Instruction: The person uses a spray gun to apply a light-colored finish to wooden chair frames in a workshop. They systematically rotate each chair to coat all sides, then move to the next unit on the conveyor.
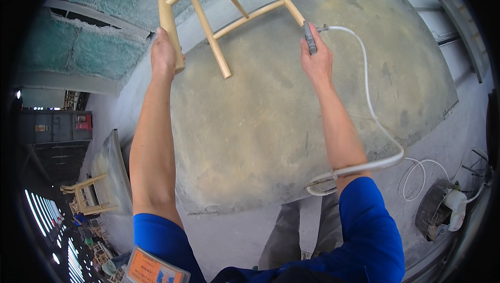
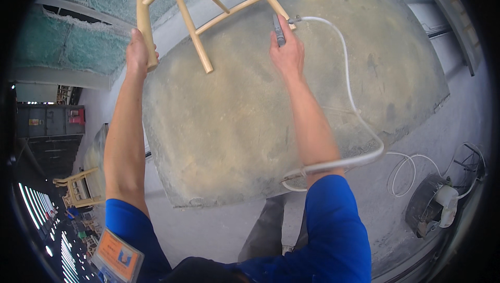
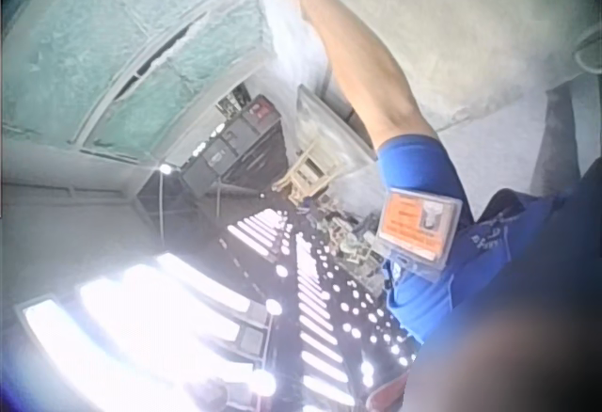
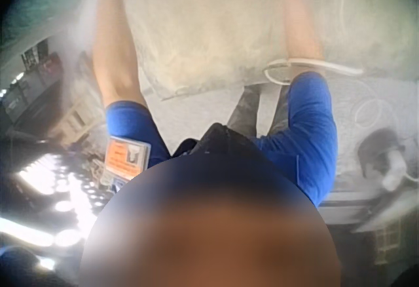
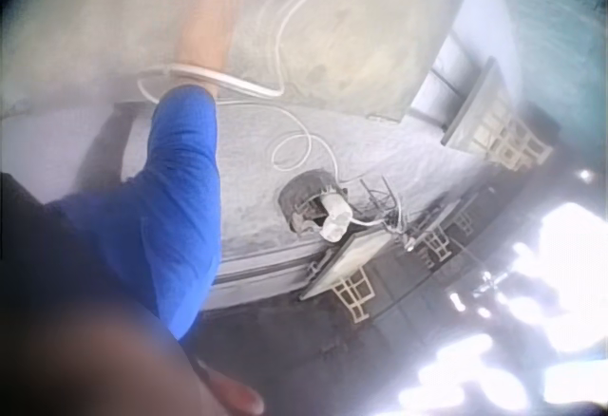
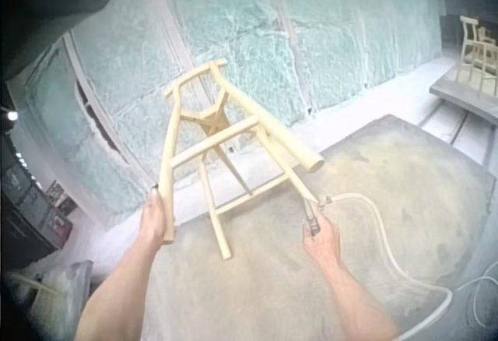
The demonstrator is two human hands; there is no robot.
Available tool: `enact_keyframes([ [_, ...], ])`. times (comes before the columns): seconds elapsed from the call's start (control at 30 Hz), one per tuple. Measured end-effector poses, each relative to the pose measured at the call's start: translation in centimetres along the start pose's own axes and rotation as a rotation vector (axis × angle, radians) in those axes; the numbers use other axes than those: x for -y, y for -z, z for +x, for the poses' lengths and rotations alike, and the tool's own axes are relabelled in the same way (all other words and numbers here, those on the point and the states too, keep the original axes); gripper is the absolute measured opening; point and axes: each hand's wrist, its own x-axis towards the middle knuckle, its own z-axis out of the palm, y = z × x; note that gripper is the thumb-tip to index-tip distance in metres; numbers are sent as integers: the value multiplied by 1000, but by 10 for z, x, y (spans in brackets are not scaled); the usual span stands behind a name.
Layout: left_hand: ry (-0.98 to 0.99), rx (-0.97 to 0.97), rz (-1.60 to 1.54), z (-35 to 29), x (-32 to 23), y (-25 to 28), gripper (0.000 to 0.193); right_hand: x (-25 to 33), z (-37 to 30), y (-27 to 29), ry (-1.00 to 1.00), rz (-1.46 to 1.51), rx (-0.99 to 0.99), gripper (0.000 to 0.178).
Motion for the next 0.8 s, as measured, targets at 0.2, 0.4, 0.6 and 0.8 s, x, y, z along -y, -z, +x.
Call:
enact_keyframes([
  [0.2,12,-27,53,-4,-1,-3,66,-14,6,-33,-113,17,308,53],
  [0.4,15,-22,37,-3,-1,-4,68,-9,-50,-66,-74,330,373,52],
  [0.6,-55,-9,35,-9,2,-7,67,14,-66,-86,-578,946,234,33],
  [0.8,-93,3,36,-23,4,-6,59,28,-78,-106,-1045,1013,106,15],
])
